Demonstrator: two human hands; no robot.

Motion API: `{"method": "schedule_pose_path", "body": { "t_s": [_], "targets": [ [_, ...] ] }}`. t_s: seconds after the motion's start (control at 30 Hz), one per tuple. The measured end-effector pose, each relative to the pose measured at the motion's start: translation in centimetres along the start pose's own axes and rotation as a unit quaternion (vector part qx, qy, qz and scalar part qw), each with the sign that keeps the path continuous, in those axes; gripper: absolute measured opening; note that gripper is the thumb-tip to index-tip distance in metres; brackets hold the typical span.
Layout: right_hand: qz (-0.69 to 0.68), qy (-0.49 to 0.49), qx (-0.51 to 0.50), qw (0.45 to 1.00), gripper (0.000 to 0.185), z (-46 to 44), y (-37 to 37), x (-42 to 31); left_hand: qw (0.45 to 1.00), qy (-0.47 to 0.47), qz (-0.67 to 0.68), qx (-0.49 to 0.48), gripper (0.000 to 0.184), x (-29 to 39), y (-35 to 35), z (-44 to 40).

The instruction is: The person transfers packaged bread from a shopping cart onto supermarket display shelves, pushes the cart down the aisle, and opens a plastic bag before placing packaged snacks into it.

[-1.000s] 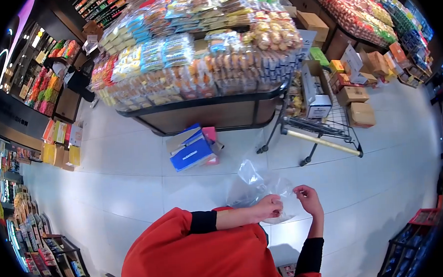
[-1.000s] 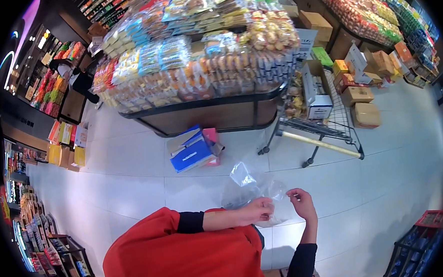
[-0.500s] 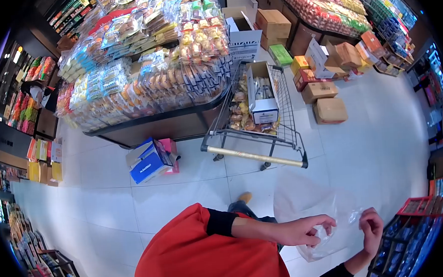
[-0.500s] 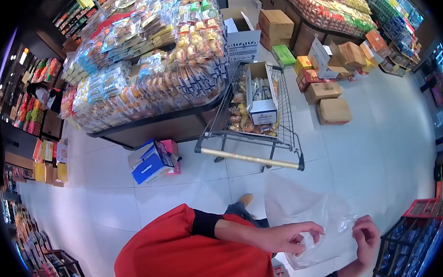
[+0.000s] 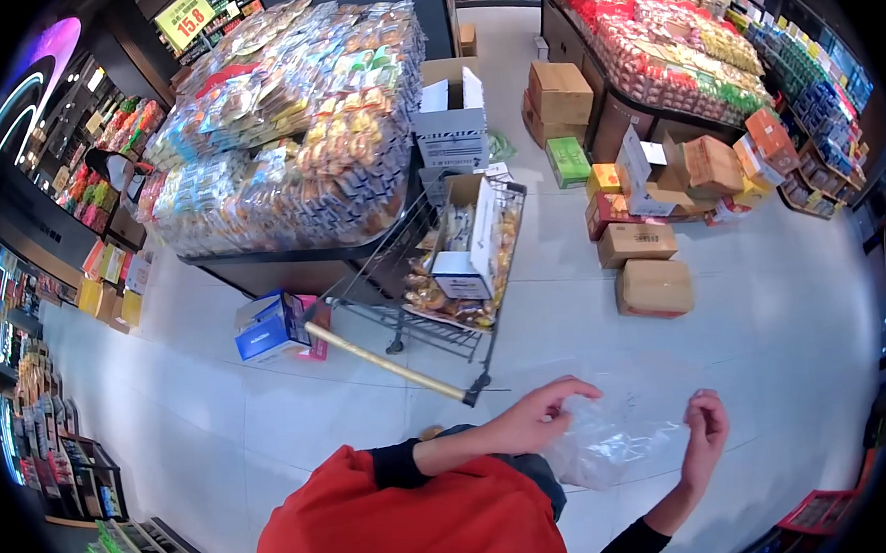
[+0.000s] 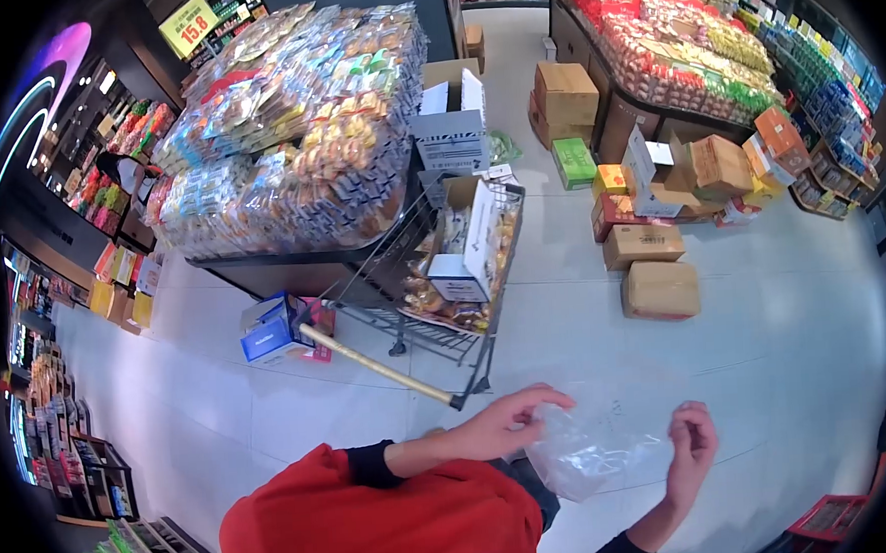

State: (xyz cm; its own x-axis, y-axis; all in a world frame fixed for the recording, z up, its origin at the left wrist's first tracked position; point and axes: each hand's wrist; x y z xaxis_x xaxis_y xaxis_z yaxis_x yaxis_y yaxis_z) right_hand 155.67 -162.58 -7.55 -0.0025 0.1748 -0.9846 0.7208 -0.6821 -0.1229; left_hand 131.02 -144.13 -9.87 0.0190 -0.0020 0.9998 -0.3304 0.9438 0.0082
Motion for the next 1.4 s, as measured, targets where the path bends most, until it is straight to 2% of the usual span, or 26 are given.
{"method": "schedule_pose_path", "body": {
  "t_s": [0.1, 0.17, 0.2, 0.27, 0.33, 0.4, 0.57, 0.6, 0.63, 0.7, 0.83, 0.93, 1.0, 1.03, 1.17, 1.27, 1.3, 1.33, 1.4],
  "targets": [
    [-0.017, -0.033, -0.065, 0.997, 0.013, -6.7, 1.7, 2.2, 0.996, 0.002, -0.058, 0.072, 0.045, 0.2, 0.1, -3.8],
    [-0.033, -0.055, -0.101, 0.993, 0.014, -10.8, 1.2, 4.1, 0.985, 0.037, -0.091, 0.144, 0.045, 0.1, 0.3, -5.7],
    [-0.031, -0.074, -0.128, 0.988, 0.015, -12.8, 0.7, 5.0, 0.983, 0.040, -0.090, 0.155, 0.045, -0.4, 0.3, -6.6],
    [-0.029, -0.092, -0.164, 0.982, 0.017, -16.5, -0.2, 7.0, 0.967, 0.053, -0.071, 0.237, 0.052, -1.9, 0.5, -8.4],
    [-0.048, -0.154, -0.226, 0.961, 0.020, -20.0, -1.2, 8.9, 0.959, 0.055, -0.072, 0.270, 0.048, -3.2, 1.4, -10.4],
    [-0.055, -0.159, -0.254, 0.952, 0.020, -23.7, -2.4, 10.3, 0.941, 0.100, -0.114, 0.303, 0.047, -5.0, 2.8, -12.6],
    [0.032, -0.099, -0.226, 0.969, 0.022, -32.8, -3.8, 12.3, 0.906, 0.066, -0.141, 0.395, 0.040, -10.8, 9.3, -21.1],
    [0.059, -0.152, -0.200, 0.966, 0.024, -34.7, -3.8, 12.0, 0.898, 0.057, -0.153, 0.410, 0.039, -11.1, 10.2, -22.7],
    [0.077, -0.126, -0.220, 0.964, 0.026, -37.0, -3.4, 12.6, 0.886, 0.054, -0.153, 0.435, 0.039, -10.9, 11.4, -24.0],
    [0.072, -0.122, -0.234, 0.962, 0.026, -41.0, -4.3, 13.4, 0.901, 0.030, -0.141, 0.409, 0.038, -10.3, 14.9, -27.2],
    [0.095, -0.126, -0.250, 0.955, 0.027, -46.6, -7.1, 15.1, 0.877, 0.021, -0.208, 0.433, 0.041, -9.3, 19.3, -30.6],
    [0.085, -0.118, -0.264, 0.954, 0.028, -49.3, -10.9, 16.3, 0.863, 0.063, -0.237, 0.441, 0.039, -8.9, 21.0, -31.7],
    [0.085, -0.132, -0.309, 0.938, 0.029, -51.3, -13.5, 16.8, 0.853, 0.095, -0.237, 0.455, 0.038, -9.6, 21.7, -32.4],
    [0.052, -0.120, -0.328, 0.936, 0.029, -53.1, -13.5, 20.2, 0.849, 0.096, -0.236, 0.463, 0.038, -10.2, 22.0, -33.1],
    [0.063, -0.117, -0.418, 0.899, 0.027, -58.4, -17.1, 20.4, 0.813, 0.117, -0.248, 0.513, 0.041, -12.5, 23.7, -35.8],
    [0.018, -0.103, -0.410, 0.906, 0.026, -63.8, -18.7, 22.0, 0.777, 0.114, -0.298, 0.543, 0.042, -13.2, 26.0, -38.6],
    [0.005, -0.144, -0.419, 0.896, 0.027, -66.4, -18.6, 23.3, 0.756, 0.120, -0.325, 0.556, 0.041, -13.1, 26.8, -39.8],
    [0.005, -0.140, -0.429, 0.892, 0.027, -69.2, -18.6, 23.7, 0.749, 0.120, -0.325, 0.565, 0.041, -12.6, 27.7, -41.3],
    [0.096, -0.101, -0.445, 0.885, 0.028, -72.4, -19.9, 21.6, 0.711, 0.147, -0.375, 0.576, 0.039, -11.1, 28.9, -43.2]
  ]
}}
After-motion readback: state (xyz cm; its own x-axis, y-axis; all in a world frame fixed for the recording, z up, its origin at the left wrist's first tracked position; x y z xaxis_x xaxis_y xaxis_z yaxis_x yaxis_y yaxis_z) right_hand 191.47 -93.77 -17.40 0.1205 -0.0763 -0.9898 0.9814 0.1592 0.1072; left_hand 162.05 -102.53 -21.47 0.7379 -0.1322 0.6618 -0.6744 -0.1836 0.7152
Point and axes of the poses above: each hand's wrist, its own z-axis away from the middle knuckle, its own y-axis out of the back of the hand, x = y × z, and after that the axes turned 11 degrees about -z, right-handed
